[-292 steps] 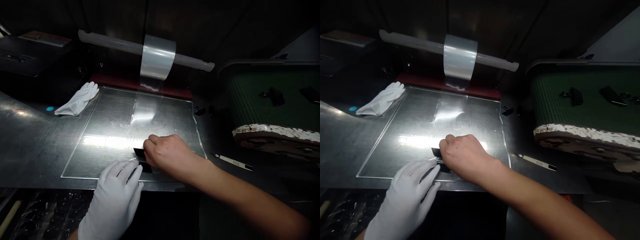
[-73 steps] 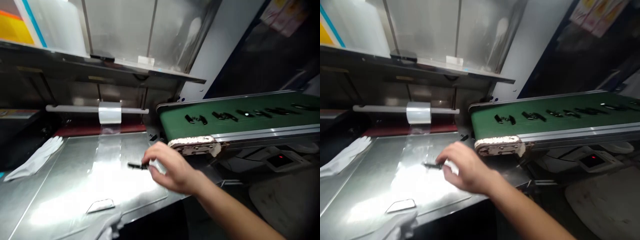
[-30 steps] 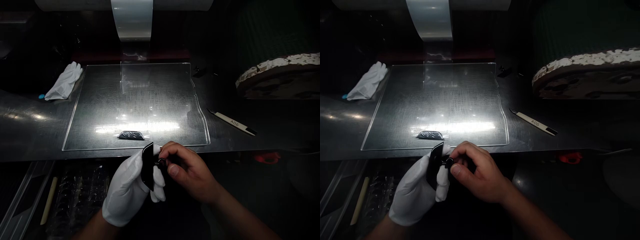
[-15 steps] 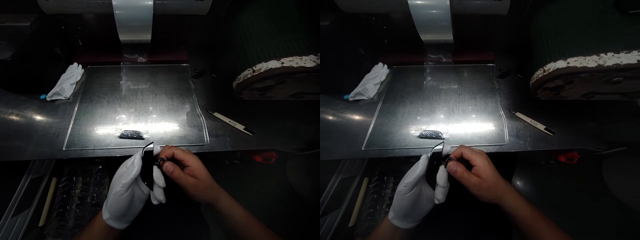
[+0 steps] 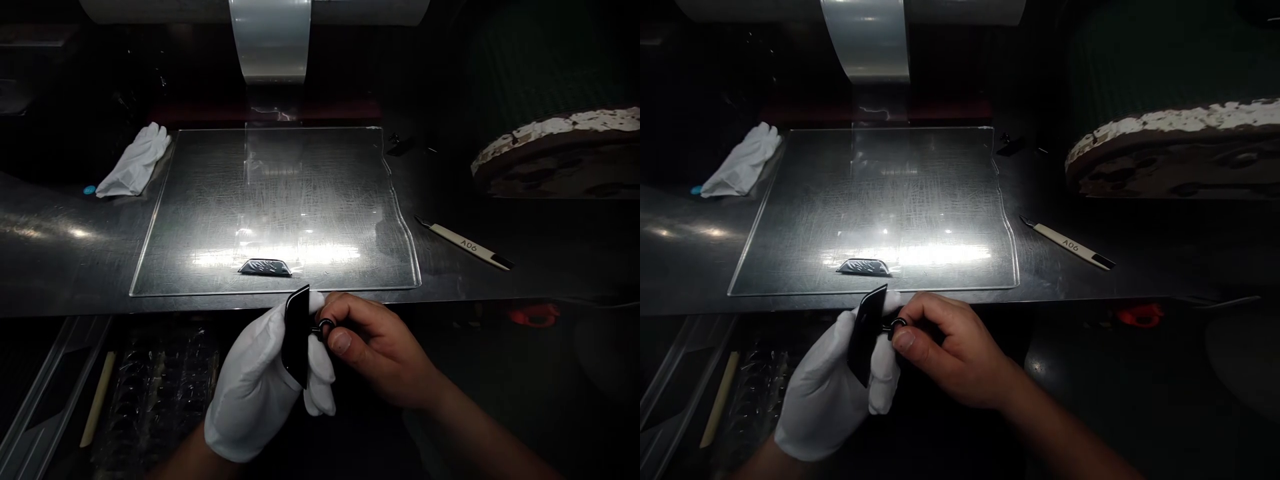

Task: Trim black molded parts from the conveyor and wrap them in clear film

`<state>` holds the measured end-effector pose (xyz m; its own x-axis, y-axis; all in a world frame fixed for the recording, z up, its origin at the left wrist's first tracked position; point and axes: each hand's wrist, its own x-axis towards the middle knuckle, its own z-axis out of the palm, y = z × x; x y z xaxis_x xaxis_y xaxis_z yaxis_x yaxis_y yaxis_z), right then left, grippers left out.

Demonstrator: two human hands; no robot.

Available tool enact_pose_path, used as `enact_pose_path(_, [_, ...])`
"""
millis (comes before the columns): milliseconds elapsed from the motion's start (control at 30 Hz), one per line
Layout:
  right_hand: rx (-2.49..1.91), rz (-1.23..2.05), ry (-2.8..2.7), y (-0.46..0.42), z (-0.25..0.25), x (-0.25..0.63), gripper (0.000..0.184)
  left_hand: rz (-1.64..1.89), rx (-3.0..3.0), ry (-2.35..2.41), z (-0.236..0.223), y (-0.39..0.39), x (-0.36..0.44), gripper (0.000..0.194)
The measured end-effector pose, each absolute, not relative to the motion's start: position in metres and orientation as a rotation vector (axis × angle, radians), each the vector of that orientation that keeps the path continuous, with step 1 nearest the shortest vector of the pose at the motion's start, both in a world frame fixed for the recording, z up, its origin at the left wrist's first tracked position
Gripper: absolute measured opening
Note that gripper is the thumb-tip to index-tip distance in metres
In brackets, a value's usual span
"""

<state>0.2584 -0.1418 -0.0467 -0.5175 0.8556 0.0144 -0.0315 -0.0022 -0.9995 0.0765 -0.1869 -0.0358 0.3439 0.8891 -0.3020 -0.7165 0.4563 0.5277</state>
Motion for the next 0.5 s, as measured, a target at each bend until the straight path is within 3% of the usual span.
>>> enact_pose_path(500, [-0.902,1.685,-1.42,-0.1418,-0.0529,0.2559,0.021,0.991,0.386,0.826,-0.0418,-0.1884,0.0754,0.047])
